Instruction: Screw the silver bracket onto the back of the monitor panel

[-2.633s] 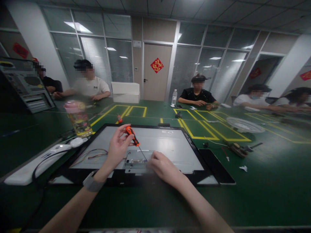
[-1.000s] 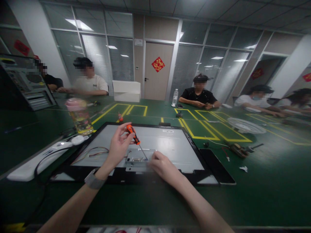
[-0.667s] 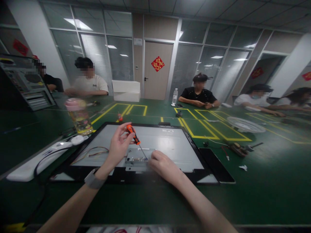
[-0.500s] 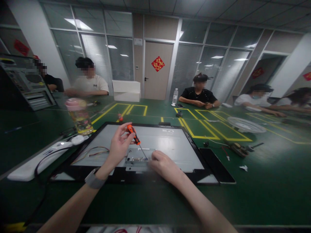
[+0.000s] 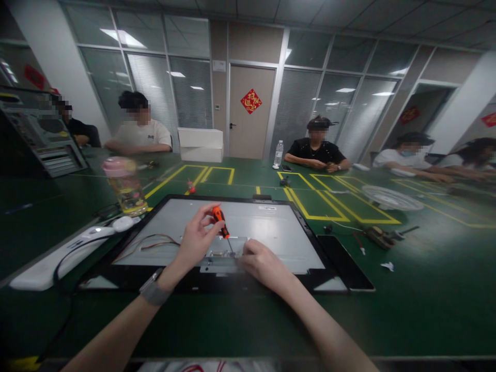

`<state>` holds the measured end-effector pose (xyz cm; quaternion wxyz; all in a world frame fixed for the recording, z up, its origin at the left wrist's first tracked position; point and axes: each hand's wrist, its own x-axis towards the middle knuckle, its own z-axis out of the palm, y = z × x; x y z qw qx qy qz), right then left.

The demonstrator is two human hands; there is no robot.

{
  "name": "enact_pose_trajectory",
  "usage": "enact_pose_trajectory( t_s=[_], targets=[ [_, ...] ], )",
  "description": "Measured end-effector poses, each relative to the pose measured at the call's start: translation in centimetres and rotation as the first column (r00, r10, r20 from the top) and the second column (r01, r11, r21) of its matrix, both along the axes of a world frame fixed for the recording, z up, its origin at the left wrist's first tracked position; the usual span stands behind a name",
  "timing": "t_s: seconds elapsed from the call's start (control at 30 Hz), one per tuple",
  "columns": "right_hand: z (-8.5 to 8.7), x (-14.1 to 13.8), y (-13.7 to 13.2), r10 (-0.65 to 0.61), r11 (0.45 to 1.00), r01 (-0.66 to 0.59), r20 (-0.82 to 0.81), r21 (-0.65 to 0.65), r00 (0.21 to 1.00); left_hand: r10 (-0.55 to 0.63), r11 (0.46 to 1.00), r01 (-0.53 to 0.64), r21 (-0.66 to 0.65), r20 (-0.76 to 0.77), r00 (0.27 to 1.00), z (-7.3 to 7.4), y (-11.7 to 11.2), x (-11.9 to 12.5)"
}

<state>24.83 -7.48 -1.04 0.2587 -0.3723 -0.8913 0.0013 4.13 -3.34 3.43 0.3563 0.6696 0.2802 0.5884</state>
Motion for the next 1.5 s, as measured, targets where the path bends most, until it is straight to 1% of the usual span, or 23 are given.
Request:
enact_pose_trajectory(
  t_s=[0.2, 0.43, 0.6, 0.7, 0.87, 0.93, 1.07, 1.13, 1.2, 1.27, 1.3, 1.37, 1.43, 1.5],
  targets=[
    [-0.2, 0.0, 0.1, -0.009, 0.999, 0.007, -0.045, -0.043, 0.999, -0.012, 1.0, 0.012, 0.004, -0.024, 1.0, 0.0, -0.3, 0.5],
    [0.1, -0.2, -0.1, -0.019, 0.998, 0.017, -0.052, -0.052, 0.998, 0.004, 0.999, -0.002, 0.032, -0.069, 0.998, 0.0, -0.5, 0.6],
    [0.1, -0.3, -0.1, -0.019, 0.999, 0.017, -0.05, -0.038, 0.999, 0.03, 0.993, -0.016, 0.12, -0.117, 0.993, -0.1, -0.6, 0.8],
    [0.2, -0.4, -0.1, -0.031, 0.997, 0.025, -0.087, -0.067, 0.996, 0.038, 0.984, -0.009, 0.18, -0.155, 0.987, -0.1, -0.8, 0.9],
    [0.0, -0.2, 0.3, -0.135, 0.979, 0.097, -0.214, -0.18, 0.968, 0.049, 0.964, 0.016, 0.264, -0.237, 0.97, 0.2, -1.1, 1.2],
    [-0.1, -0.1, 0.6, -0.149, 0.97, 0.092, -0.251, -0.226, 0.957, 0.065, 0.963, 0.007, 0.269, -0.258, 0.964, 0.5, -1.1, 1.3],
    [-0.5, 0.1, 1.2, -0.176, 0.95, 0.076, -0.317, -0.303, 0.932, 0.063, 0.969, 0.007, 0.248, -0.277, 0.959, 1.5, -1.0, 1.8],
    [-0.7, 0.5, 1.6, -0.22, 0.93, 0.089, -0.343, -0.357, 0.913, 0.069, 0.964, 0.009, 0.266, -0.284, 0.956, 2.0, -0.9, 2.1],
    [-0.8, 1.2, 2.0, -0.256, 0.895, 0.079, -0.359, -0.44, 0.898, 0.092, 0.958, -0.008, 0.287, -0.28, 0.955, 2.5, -0.8, 2.3],
    [-0.7, 2.2, 2.7, -0.244, 0.858, 0.024, -0.367, -0.512, 0.898, 0.118, 0.959, -0.044, 0.281, -0.25, 0.961, 2.8, -0.6, 2.6],
    [-0.5, 2.6, 3.0, -0.222, 0.849, 0.002, -0.355, -0.528, 0.908, 0.12, 0.962, -0.057, 0.267, -0.229, 0.966, 3.0, -0.5, 2.7],
    [0.0, 3.3, 3.8, -0.161, 0.839, -0.032, -0.304, -0.543, 0.939, 0.073, 0.977, -0.03, 0.213, -0.196, 0.978, 3.3, -0.3, 2.9],
    [0.6, 3.5, 4.7, -0.114, 0.81, -0.042, -0.227, -0.585, 0.967, -0.051, 0.988, 0.075, 0.133, -0.178, 0.983, 3.4, -0.1, 3.0],
    [1.0, 3.4, 5.4, -0.109, 0.794, -0.023, -0.18, -0.607, 0.978, -0.165, 0.983, 0.176, 0.059, -0.155, 0.974, 3.3, 0.1, 3.0]
  ],
)
